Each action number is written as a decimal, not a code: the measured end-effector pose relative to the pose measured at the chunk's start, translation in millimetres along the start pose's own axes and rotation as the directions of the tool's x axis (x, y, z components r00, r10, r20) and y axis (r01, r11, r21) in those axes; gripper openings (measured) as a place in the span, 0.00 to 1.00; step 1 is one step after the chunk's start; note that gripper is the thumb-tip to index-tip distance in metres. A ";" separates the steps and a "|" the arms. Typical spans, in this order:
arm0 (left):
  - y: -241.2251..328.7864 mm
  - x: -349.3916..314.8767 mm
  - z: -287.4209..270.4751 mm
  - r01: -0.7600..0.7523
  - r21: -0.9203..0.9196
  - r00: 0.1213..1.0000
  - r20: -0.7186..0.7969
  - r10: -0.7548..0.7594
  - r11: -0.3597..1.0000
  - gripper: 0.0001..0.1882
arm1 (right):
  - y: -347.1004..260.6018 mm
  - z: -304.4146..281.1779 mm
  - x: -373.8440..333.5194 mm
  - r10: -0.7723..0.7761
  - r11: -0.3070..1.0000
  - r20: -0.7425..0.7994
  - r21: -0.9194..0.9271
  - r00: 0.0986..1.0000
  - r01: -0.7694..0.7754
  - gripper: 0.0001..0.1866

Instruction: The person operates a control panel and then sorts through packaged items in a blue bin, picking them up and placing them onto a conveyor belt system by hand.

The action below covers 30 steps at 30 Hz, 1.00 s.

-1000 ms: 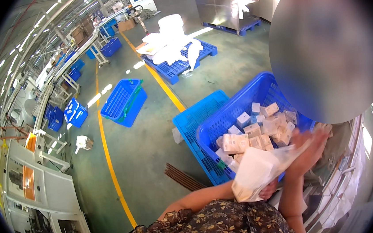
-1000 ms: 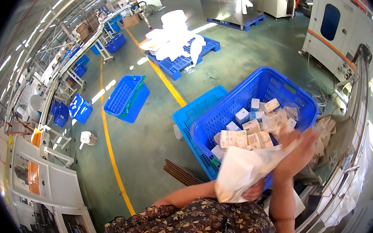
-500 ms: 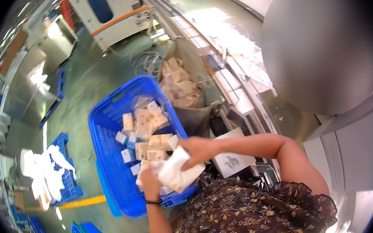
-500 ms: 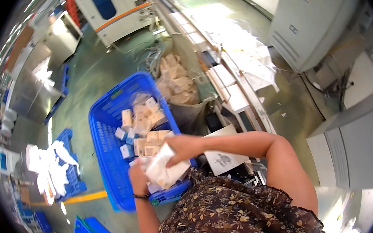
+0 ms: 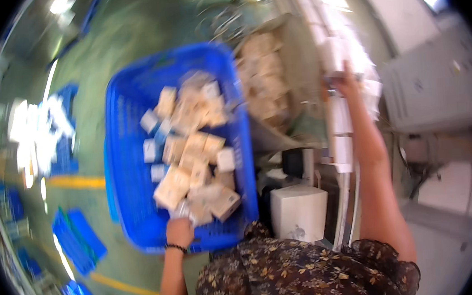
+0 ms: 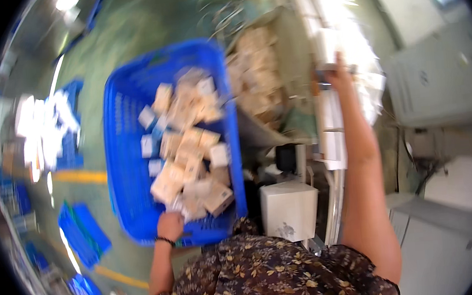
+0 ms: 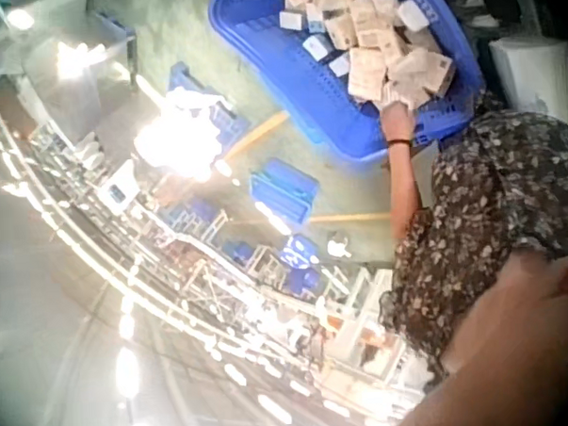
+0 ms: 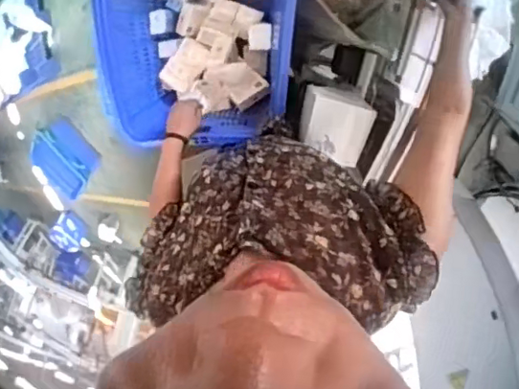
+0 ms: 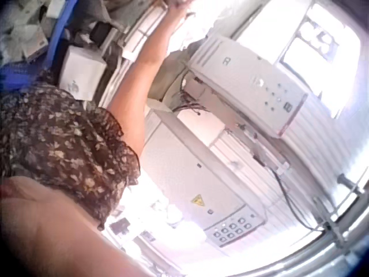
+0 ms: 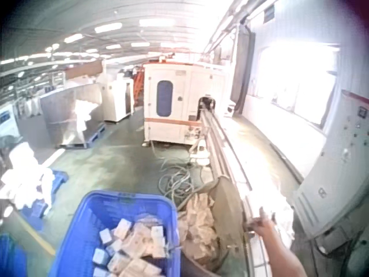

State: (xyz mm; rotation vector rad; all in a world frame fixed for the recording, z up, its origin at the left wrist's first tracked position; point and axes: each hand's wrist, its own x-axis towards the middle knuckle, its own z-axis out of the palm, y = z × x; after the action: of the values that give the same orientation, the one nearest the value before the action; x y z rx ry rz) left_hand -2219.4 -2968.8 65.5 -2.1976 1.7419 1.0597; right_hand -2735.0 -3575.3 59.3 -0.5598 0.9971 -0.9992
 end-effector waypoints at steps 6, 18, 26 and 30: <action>-31.6 6.9 -37.5 0.130 -0.728 0.851 -0.267 -0.453 0.673 0.10 | 68.3 102.0 11.4 0.111 0.872 -0.077 -0.470 0.991 -0.134 0.34; -72.5 266.8 32.1 0.092 0.246 0.965 -0.261 -0.025 0.965 0.19 | -13.0 216.7 -195.5 -0.489 0.509 0.159 -0.747 0.858 0.428 0.15; -66.8 100.2 -70.3 -0.232 -0.418 0.339 -0.881 -0.330 0.878 0.35 | 134.8 333.5 -256.4 0.273 0.559 0.472 -0.787 0.838 0.261 0.21; 7.2 -5.4 -118.1 -0.224 0.091 0.042 -0.994 0.103 0.970 0.26 | 223.6 369.6 -290.9 0.737 0.676 0.491 -0.516 0.465 -0.526 0.35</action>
State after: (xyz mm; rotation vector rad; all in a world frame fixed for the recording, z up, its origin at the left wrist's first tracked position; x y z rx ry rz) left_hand -2175.2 -3027.5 158.4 -3.1015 2.3490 -0.9292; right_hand -2364.7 -3229.7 180.2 -0.6475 0.5876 0.0972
